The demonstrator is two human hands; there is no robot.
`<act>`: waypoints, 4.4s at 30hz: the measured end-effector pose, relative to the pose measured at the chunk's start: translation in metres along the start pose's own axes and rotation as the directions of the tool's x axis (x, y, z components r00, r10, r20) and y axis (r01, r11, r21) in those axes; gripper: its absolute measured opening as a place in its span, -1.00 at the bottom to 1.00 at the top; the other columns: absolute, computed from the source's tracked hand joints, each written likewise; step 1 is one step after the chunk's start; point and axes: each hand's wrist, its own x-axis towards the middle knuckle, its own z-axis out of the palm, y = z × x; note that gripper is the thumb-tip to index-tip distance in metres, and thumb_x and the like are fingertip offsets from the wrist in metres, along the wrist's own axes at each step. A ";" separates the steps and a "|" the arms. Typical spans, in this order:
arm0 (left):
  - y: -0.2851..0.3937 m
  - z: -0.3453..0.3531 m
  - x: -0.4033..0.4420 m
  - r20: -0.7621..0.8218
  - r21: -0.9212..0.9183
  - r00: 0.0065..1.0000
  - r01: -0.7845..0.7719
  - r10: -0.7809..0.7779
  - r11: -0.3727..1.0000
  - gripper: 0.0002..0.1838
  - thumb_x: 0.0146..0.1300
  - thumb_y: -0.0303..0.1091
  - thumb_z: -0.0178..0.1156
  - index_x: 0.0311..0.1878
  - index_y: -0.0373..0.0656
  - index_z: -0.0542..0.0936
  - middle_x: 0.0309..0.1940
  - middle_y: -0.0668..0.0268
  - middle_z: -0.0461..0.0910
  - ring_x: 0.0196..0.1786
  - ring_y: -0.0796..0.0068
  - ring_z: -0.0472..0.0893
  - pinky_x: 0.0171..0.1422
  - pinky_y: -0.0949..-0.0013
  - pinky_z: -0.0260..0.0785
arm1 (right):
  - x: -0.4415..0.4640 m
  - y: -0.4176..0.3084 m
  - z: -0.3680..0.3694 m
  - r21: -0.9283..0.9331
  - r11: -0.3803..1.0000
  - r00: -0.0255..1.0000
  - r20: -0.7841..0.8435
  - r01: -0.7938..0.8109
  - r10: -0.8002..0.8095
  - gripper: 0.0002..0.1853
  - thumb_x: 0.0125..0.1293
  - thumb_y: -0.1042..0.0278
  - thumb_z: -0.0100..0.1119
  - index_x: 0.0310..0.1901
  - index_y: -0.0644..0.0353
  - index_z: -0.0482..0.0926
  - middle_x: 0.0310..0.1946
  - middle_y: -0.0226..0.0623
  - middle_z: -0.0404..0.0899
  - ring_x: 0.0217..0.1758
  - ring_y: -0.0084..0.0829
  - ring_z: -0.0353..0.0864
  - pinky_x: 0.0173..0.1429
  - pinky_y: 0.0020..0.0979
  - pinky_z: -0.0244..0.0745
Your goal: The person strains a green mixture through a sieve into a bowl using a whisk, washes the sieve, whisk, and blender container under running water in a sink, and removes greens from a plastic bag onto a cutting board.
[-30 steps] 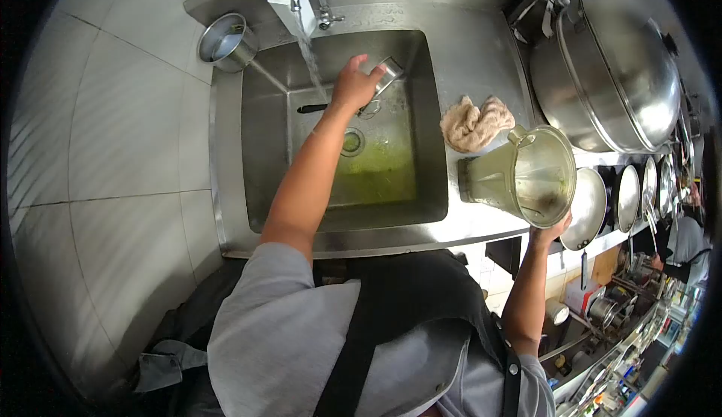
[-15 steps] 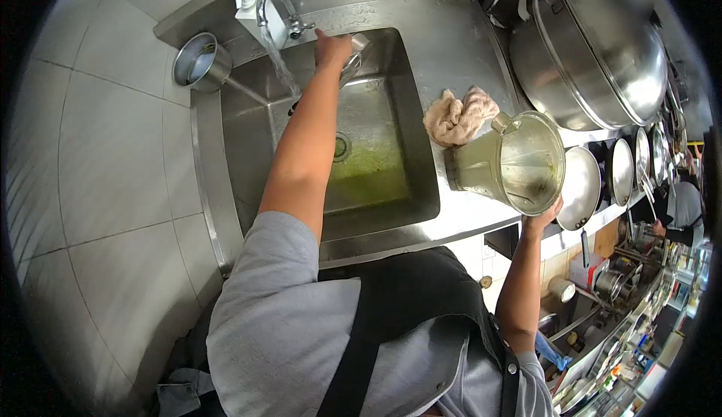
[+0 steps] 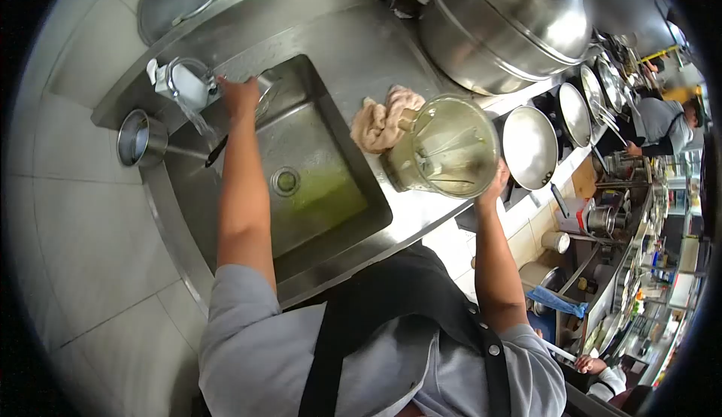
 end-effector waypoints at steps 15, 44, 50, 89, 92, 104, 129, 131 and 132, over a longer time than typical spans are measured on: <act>-0.032 0.023 -0.008 0.310 0.373 0.950 -0.099 -0.023 0.923 -0.02 0.27 -0.06 -0.02 0.32 -0.72 -0.29 0.16 -0.28 0.38 0.16 0.00 0.51 0.31 0.14 0.28 | 0.005 0.010 -0.005 -0.009 1.000 0.990 0.144 0.009 -0.008 -0.58 0.43 0.06 -0.09 -0.36 0.30 0.51 -0.47 -0.54 0.44 -0.41 -0.70 0.32 -0.32 -0.59 0.26; -0.167 -0.026 -0.137 0.837 -0.233 0.490 0.721 -0.242 0.653 -0.64 0.20 0.19 0.15 -0.31 0.11 0.57 -0.56 0.53 0.50 -0.72 0.70 0.23 -0.69 0.53 0.01 | 0.025 -0.131 0.026 -0.322 0.946 0.791 0.574 -0.020 0.212 -0.56 0.14 -0.02 0.25 -0.49 0.30 0.54 -0.66 -0.27 0.46 -0.59 -0.45 0.42 -0.46 -0.36 0.31; -0.178 -0.101 -0.174 0.795 -0.442 0.529 0.841 -0.297 0.313 -0.50 0.20 0.29 0.04 -0.26 0.01 0.56 -0.50 0.39 0.58 -0.79 0.61 0.19 -0.77 0.53 0.03 | 0.016 -0.188 0.080 -0.490 0.716 0.548 0.817 0.498 0.177 -0.63 0.10 0.08 0.24 -0.43 0.33 0.60 -0.50 -0.03 0.59 -0.36 -0.07 0.62 -0.26 -0.15 0.50; 0.145 0.098 -0.402 0.348 -0.487 0.924 0.033 0.160 0.873 -0.72 0.31 -0.06 0.04 -0.18 -0.09 0.48 -0.50 0.44 0.45 -0.62 0.54 0.25 -0.54 0.49 0.12 | 0.145 -0.212 -0.290 -0.113 0.953 0.570 0.819 0.283 -0.072 -0.56 0.02 0.02 0.33 -0.53 0.34 0.53 -0.53 -0.04 0.56 -0.21 0.01 0.56 -0.09 -0.12 0.44; 0.171 0.116 -0.417 0.399 -0.478 0.896 0.021 0.196 0.878 -0.71 0.31 -0.06 0.05 -0.16 -0.09 0.48 -0.48 0.43 0.46 -0.60 0.53 0.26 -0.52 0.48 0.14 | 0.149 -0.201 -0.333 -0.172 0.918 0.688 0.713 0.358 -0.135 -0.54 -0.03 0.00 0.36 -0.52 0.35 0.57 -0.56 0.00 0.56 -0.29 0.03 0.59 -0.16 -0.13 0.47; 0.196 0.118 -0.404 0.468 -0.480 0.850 0.015 0.241 0.877 -0.68 0.30 -0.08 0.08 -0.05 -0.11 0.47 -0.41 0.41 0.49 -0.52 0.52 0.32 -0.45 0.46 0.21 | 0.123 -0.192 -0.463 -0.380 0.912 0.988 -0.024 -0.152 0.154 -0.45 0.03 -0.13 0.36 -0.45 0.37 0.60 -0.69 -0.25 0.47 -0.59 -0.49 0.46 -0.47 -0.38 0.35; 0.594 0.098 -0.786 0.675 -0.662 0.150 -0.309 0.723 0.683 -0.56 0.30 -0.12 0.13 0.16 -0.14 0.46 -0.25 0.36 0.54 -0.34 0.49 0.45 -0.30 0.42 0.35 | -0.096 -0.027 -0.868 -0.238 0.589 0.575 -0.656 -0.772 0.489 -0.18 0.05 -0.53 0.03 -0.68 0.31 0.35 -0.76 -0.05 0.24 -0.65 -0.25 0.27 -0.47 -0.15 0.15; 0.615 0.147 -0.809 0.785 -0.613 -0.074 -0.233 0.615 0.755 -0.55 0.30 -0.12 0.13 0.18 -0.14 0.46 -0.24 0.35 0.55 -0.32 0.49 0.46 -0.29 0.42 0.36 | -0.130 -0.011 -0.878 -0.107 0.518 0.441 -0.685 -0.848 0.580 -0.17 0.00 -0.59 0.01 -0.70 0.26 0.41 -0.71 -0.12 0.40 -0.57 -0.22 0.42 -0.40 -0.17 0.28; 0.616 0.164 -0.867 0.752 -0.624 -0.037 -0.362 0.658 0.693 -0.59 0.31 -0.11 0.11 0.12 -0.13 0.47 -0.21 0.34 0.54 -0.31 0.49 0.46 -0.28 0.44 0.36 | -0.143 -0.015 -0.883 -0.071 0.481 0.386 -0.703 -0.874 0.597 -0.17 0.00 -0.59 0.02 -0.69 0.26 0.43 -0.70 -0.10 0.42 -0.56 -0.21 0.44 -0.39 -0.17 0.29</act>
